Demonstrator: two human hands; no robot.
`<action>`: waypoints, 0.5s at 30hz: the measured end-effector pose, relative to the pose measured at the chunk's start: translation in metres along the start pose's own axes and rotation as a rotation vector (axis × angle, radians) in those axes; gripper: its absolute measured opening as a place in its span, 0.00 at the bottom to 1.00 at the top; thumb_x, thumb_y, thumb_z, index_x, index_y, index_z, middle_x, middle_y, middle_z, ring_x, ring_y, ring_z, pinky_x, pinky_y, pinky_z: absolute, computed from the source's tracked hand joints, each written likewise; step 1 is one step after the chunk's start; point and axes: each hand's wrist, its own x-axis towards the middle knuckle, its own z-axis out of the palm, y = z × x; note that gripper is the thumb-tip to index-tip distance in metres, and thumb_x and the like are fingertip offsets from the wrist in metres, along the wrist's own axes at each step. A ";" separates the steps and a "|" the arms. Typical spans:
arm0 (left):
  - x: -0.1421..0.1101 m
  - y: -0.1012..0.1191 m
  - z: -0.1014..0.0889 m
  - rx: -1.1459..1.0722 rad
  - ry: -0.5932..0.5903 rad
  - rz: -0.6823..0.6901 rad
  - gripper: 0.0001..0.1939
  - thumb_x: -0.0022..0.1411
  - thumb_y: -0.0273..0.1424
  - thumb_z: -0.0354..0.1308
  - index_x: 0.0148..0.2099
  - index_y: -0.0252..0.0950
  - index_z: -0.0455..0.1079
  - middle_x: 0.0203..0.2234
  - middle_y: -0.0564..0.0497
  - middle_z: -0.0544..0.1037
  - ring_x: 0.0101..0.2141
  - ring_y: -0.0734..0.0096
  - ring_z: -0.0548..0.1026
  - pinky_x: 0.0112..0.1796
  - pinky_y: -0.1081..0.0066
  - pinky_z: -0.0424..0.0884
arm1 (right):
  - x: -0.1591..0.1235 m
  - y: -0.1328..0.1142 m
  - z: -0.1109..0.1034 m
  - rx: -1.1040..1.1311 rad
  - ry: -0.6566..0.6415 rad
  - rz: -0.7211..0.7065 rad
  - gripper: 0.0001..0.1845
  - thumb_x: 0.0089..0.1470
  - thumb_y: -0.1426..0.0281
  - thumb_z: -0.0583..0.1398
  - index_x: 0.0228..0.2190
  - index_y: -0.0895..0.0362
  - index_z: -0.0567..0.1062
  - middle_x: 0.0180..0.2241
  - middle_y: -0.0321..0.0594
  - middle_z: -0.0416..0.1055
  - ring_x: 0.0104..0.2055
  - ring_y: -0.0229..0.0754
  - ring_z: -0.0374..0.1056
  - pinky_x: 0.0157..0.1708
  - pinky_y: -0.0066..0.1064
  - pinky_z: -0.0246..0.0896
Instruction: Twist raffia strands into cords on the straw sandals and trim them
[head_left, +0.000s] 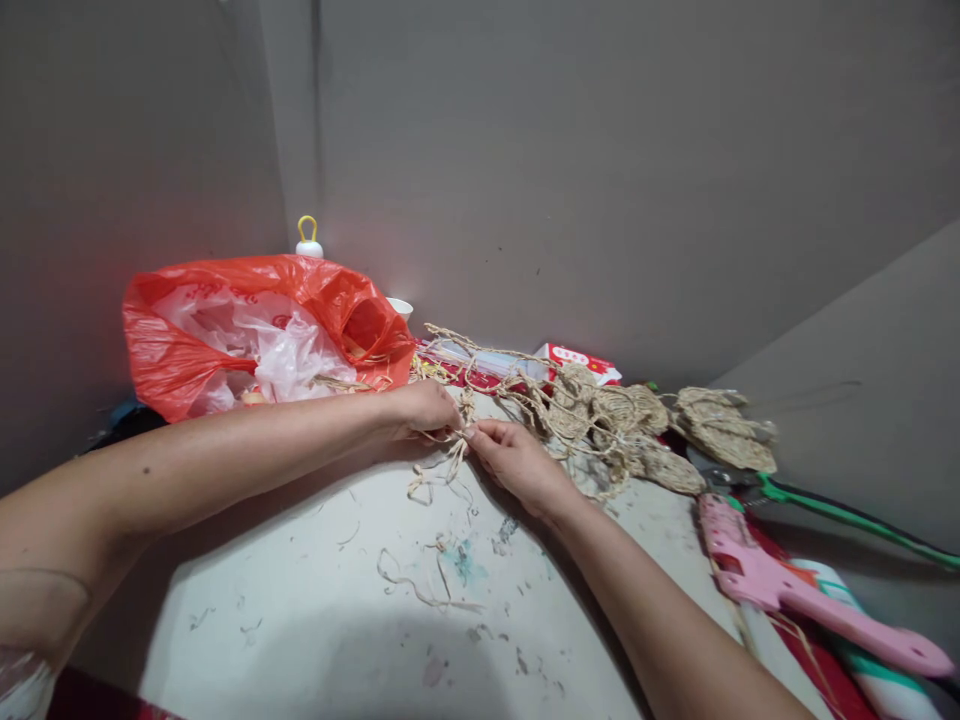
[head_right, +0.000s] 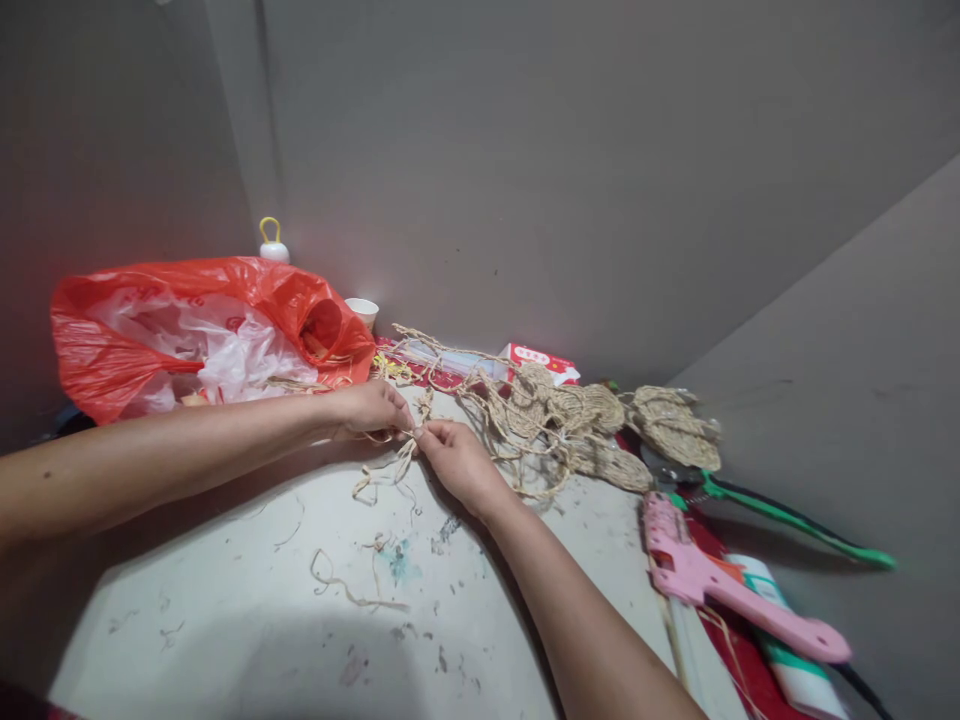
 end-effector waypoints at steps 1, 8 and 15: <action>-0.001 0.000 0.002 -0.002 0.014 -0.001 0.10 0.48 0.19 0.54 0.19 0.33 0.65 0.09 0.57 0.64 0.12 0.81 0.56 0.17 0.76 0.52 | 0.000 0.001 0.001 0.000 0.026 -0.005 0.17 0.48 0.57 0.60 0.18 0.55 0.64 0.12 0.25 0.45 0.14 0.29 0.38 0.13 0.26 0.30; -0.011 -0.002 0.014 -0.008 0.118 -0.007 0.09 0.49 0.21 0.54 0.20 0.33 0.64 0.09 0.56 0.65 0.11 0.79 0.59 0.16 0.76 0.54 | -0.006 -0.009 0.011 0.140 0.093 0.069 0.13 0.46 0.63 0.59 0.17 0.55 0.65 0.10 0.26 0.46 0.13 0.29 0.37 0.13 0.26 0.33; -0.014 -0.007 0.022 0.012 0.169 0.040 0.09 0.52 0.22 0.51 0.21 0.31 0.66 0.12 0.53 0.68 0.12 0.78 0.63 0.16 0.77 0.60 | -0.009 -0.013 0.015 0.253 0.122 0.102 0.15 0.42 0.66 0.60 0.12 0.58 0.65 0.10 0.30 0.58 0.11 0.26 0.40 0.11 0.24 0.28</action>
